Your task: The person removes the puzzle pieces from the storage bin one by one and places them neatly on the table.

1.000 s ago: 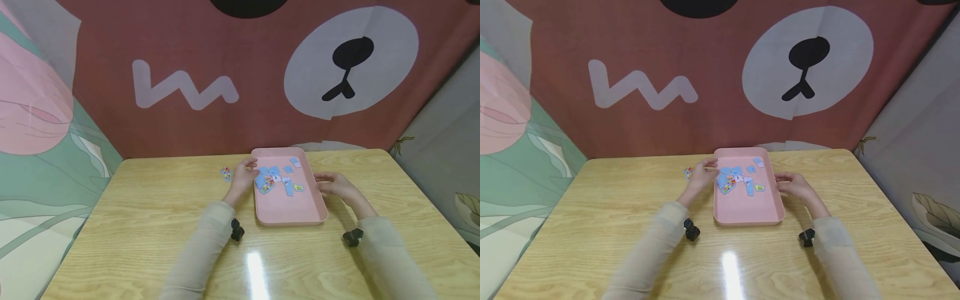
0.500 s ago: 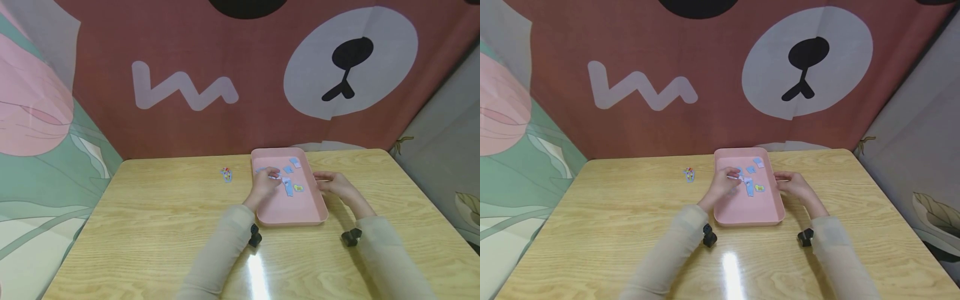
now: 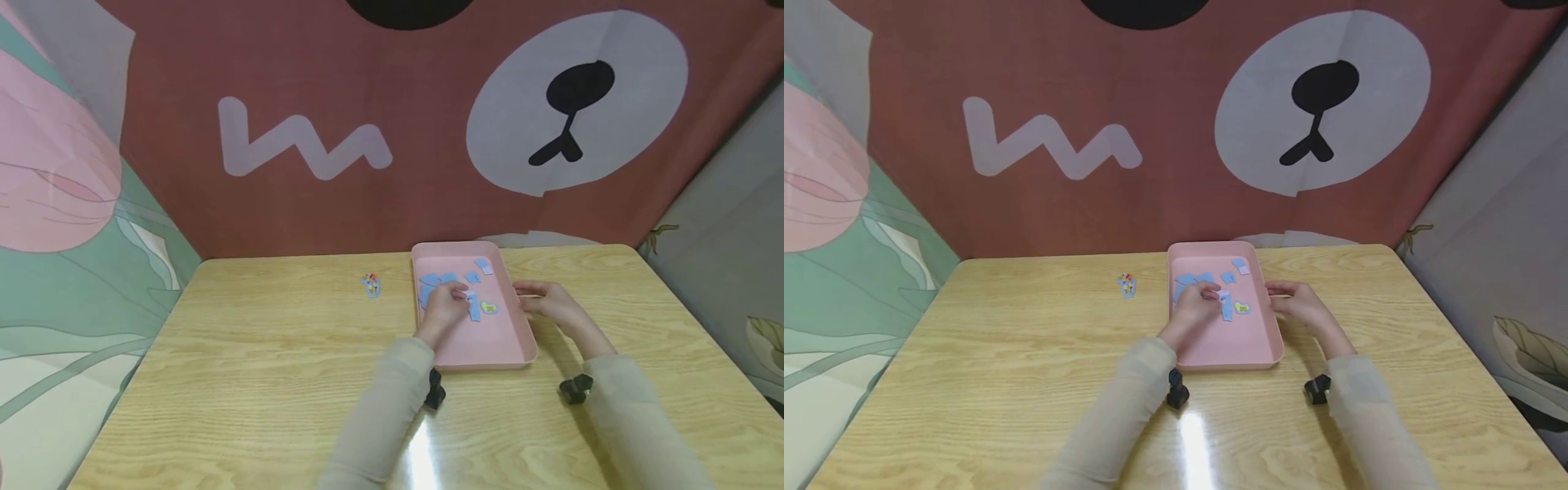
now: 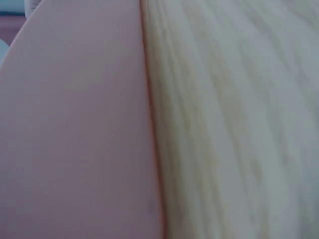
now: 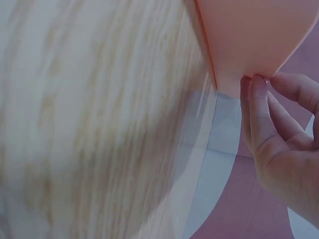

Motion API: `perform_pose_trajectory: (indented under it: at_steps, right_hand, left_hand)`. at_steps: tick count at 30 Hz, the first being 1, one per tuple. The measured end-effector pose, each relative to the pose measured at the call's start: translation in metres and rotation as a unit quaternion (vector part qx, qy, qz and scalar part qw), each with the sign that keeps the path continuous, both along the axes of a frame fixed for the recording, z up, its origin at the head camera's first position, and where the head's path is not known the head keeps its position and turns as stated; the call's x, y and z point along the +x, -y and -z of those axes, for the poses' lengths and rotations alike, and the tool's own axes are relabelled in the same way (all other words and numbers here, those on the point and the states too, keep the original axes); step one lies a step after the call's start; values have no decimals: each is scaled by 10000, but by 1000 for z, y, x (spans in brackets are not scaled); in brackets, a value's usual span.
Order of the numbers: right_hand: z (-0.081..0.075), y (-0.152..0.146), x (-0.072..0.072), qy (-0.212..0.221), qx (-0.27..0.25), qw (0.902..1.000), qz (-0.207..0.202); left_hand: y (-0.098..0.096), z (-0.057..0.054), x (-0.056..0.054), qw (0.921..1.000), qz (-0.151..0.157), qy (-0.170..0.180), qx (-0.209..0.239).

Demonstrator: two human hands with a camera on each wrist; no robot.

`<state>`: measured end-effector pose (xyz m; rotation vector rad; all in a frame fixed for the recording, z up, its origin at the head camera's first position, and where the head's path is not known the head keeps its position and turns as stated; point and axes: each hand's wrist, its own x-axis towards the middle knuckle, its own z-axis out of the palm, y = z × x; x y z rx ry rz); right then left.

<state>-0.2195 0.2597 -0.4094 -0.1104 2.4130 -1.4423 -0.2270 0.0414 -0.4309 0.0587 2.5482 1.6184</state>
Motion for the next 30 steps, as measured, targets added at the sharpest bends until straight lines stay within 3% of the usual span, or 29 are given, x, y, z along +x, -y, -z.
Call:
perform_pose_trajectory:
  at_steps: [12,23,30]
  right_hand:
    - [2,0,0,50,-233,9997,31]
    - [3,0,0,27,-319,9994,96]
    - [4,-1,0,30,-282,9996,-12]
  left_hand:
    - [-12,12,2,9988,-216,250,-372]
    - [-13,9,3,9910,85,175,-1325]
    - [-9,4,3,9900,490,164,-1313]
